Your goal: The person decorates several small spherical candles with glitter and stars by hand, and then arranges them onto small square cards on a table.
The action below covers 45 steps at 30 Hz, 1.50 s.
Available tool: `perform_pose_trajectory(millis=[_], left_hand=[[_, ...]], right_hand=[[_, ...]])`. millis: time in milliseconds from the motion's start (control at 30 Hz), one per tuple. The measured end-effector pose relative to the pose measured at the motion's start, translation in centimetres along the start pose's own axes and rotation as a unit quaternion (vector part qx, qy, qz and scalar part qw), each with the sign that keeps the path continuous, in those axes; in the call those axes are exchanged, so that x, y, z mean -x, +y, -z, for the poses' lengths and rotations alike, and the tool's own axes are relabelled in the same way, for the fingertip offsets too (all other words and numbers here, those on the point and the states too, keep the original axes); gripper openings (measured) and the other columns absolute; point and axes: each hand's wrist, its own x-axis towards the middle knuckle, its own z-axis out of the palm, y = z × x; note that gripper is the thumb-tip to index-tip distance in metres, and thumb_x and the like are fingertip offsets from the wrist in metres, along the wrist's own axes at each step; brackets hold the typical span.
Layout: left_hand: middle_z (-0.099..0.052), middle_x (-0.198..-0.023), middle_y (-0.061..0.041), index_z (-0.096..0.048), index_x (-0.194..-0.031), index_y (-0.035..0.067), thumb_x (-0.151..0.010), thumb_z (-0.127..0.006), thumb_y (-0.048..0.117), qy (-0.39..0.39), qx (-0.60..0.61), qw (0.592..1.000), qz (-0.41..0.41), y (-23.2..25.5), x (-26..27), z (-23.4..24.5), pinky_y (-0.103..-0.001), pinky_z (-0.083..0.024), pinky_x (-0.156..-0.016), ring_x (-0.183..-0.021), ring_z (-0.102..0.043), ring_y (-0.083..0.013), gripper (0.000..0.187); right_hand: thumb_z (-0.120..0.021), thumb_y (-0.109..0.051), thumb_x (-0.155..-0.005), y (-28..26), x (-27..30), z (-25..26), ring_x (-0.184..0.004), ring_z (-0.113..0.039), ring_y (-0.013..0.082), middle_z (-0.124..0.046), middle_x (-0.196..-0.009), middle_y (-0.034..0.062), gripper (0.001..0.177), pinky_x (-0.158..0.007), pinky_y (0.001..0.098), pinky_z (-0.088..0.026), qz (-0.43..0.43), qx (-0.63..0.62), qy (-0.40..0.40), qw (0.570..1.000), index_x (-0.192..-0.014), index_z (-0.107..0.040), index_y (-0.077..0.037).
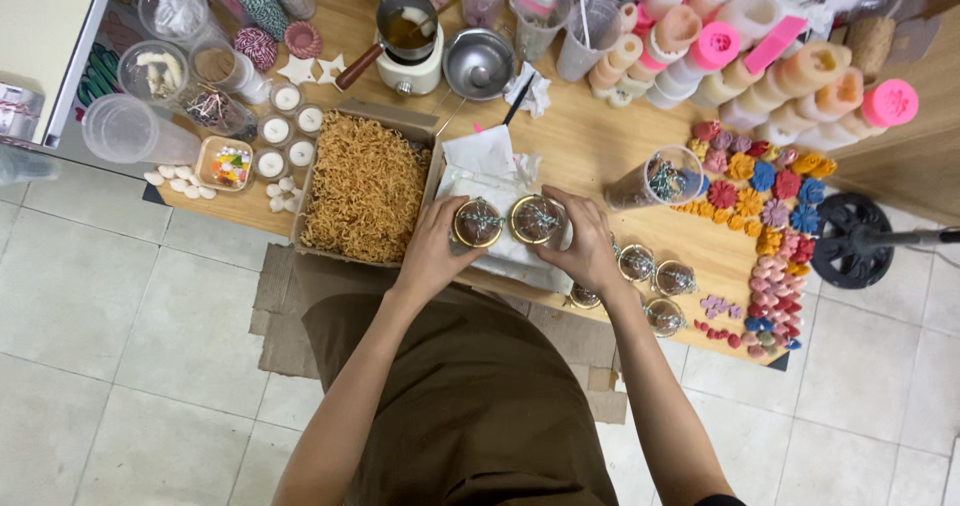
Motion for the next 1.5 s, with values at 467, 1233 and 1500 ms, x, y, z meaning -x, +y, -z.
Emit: perform_pose_trajectory(millis=[467, 1233, 1500], left_hand=[[-0.055, -0.138, -0.014, -0.054, -0.136, 0.006, -0.076, -0.087, 0.03, 0.037, 0.004, 0.999, 0.033, 2.8, 1.3, 3.1, -0.045, -0.045, -0.11, -0.131, -0.053, -0.0345, 0.073], [-0.057, -0.134, -0.014, -0.055, -0.135, 0.004, -0.073, -0.09, 0.035, 0.226, 0.024, 0.959, 0.168, 3.5, 5.1, 21.5, -0.044, -0.048, -0.104, -0.124, -0.058, -0.0325, 0.078], [-0.062, -0.129, -0.009, -0.058, -0.132, 0.009, -0.069, -0.091, 0.035, 0.252, 0.026, 0.93, 0.266, -3.5, 13.0, 30.2, -0.043, -0.053, -0.094, -0.118, -0.062, -0.0304, 0.075]], right_hand=[[-0.091, -0.021, -0.064, -2.8, -2.1, 2.7, -0.122, -0.061, 0.0365, -0.069, -0.125, 0.0139, 0.088, -0.117, 0.0553, -0.034, 0.026, 0.013, 0.0, 1.0, -0.141, -0.051, -0.006], [-0.091, -0.018, -0.063, -18.0, -17.2, -0.6, -0.112, -0.068, 0.0289, -0.067, -0.123, 0.0176, 0.092, -0.094, 0.0393, -0.055, 0.07, -0.048, -0.035, 0.996, -0.143, -0.048, -0.004], [-0.084, -0.015, -0.069, -29.8, -26.5, -12.6, -0.115, -0.067, 0.0269, -0.066, -0.128, 0.0166, 0.094, -0.093, 0.0404, -0.057, 0.051, -0.083, -0.101, 0.99, -0.152, -0.042, -0.007]])
